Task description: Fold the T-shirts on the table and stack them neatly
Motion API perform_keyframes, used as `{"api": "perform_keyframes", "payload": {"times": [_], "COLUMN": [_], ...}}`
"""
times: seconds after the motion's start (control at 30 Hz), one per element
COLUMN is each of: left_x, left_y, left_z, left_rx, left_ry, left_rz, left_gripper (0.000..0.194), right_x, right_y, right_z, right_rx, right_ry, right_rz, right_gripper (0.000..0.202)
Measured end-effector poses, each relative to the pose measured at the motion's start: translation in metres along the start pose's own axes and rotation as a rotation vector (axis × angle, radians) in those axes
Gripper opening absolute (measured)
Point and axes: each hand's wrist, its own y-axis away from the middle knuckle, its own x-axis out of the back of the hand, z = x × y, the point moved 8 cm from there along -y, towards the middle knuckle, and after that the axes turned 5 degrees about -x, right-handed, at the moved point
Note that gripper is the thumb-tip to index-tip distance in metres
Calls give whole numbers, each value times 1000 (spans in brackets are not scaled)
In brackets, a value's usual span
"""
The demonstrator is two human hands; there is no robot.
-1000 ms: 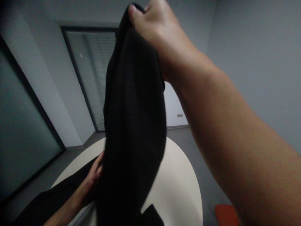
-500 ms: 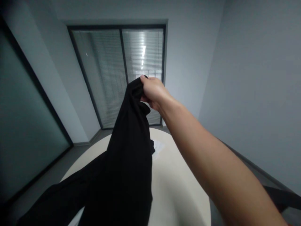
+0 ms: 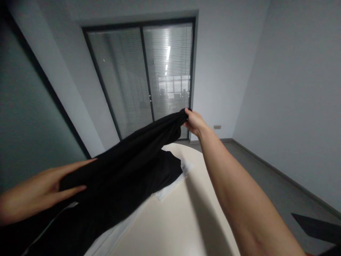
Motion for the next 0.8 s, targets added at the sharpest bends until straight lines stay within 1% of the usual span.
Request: {"api": "perform_keyframes", "payload": {"times": [0.03, 0.07, 0.1, 0.13, 0.17, 0.2, 0.23, 0.3, 0.33, 0.37, 0.4, 0.47, 0.53, 0.63, 0.7, 0.8], "left_x": [-23, -48, -72, -95, -114, -130, -143, -161, -167, -172, -175, -182, -189, -192, -188, -178], "left_y": [0, 3, 6, 9, 11, 13, 13, 14, 14, 15, 16, 19, 19, 8, -5, -30], "left_z": [8, 14, 19, 22, 24, 25, 25, 26, 27, 30, 34, 40, 43, 37, 26, 4], "left_rx": [1, 3, 7, 12, 18, 21, 27, 38, 42, 45, 45, 59, 82, 115, 143, 220], "left_ry": [-12, -24, -35, -44, -53, -61, -72, -113, -142, -178, -218, -310, -400, -471, -478, -478], "left_rz": [-2, -10, -26, -48, -75, -108, -145, -184, -179, -148, -96, 11, 77, 117, 137, 158], "left_gripper": [110, 113, 114, 115, 115, 116, 117, 118, 116, 111, 102, 84, 78, 78, 74, 68], "right_x": [3, 8, 13, 15, 14, 6, -6, -29, -39, -46, -53, -67, -84, -113, -135, -165], "right_y": [4, 11, 21, 33, 46, 61, 79, 119, 139, 156, 168, 177, 171, 147, 127, 100], "right_z": [26, 53, 77, 99, 117, 138, 159, 199, 217, 233, 243, 255, 263, 277, 284, 290], "right_rx": [-69, -138, -171, -178, -145, -119, -117, -169, -228, -289, -316, -323, -305, -281, -207, -42], "right_ry": [184, 388, 458, 516, 669, 793, 865, 949, 1006, 1083, 1165, 1286, 1363, 1408, 1374, 1293], "right_rz": [6, 30, 50, 54, 37, -62, -210, -479, -591, -669, -703, -692, -628, -556, -523, -478], "right_gripper": [25, 31, 42, 56, 69, 81, 91, 107, 116, 125, 129, 126, 124, 121, 118, 113]}}
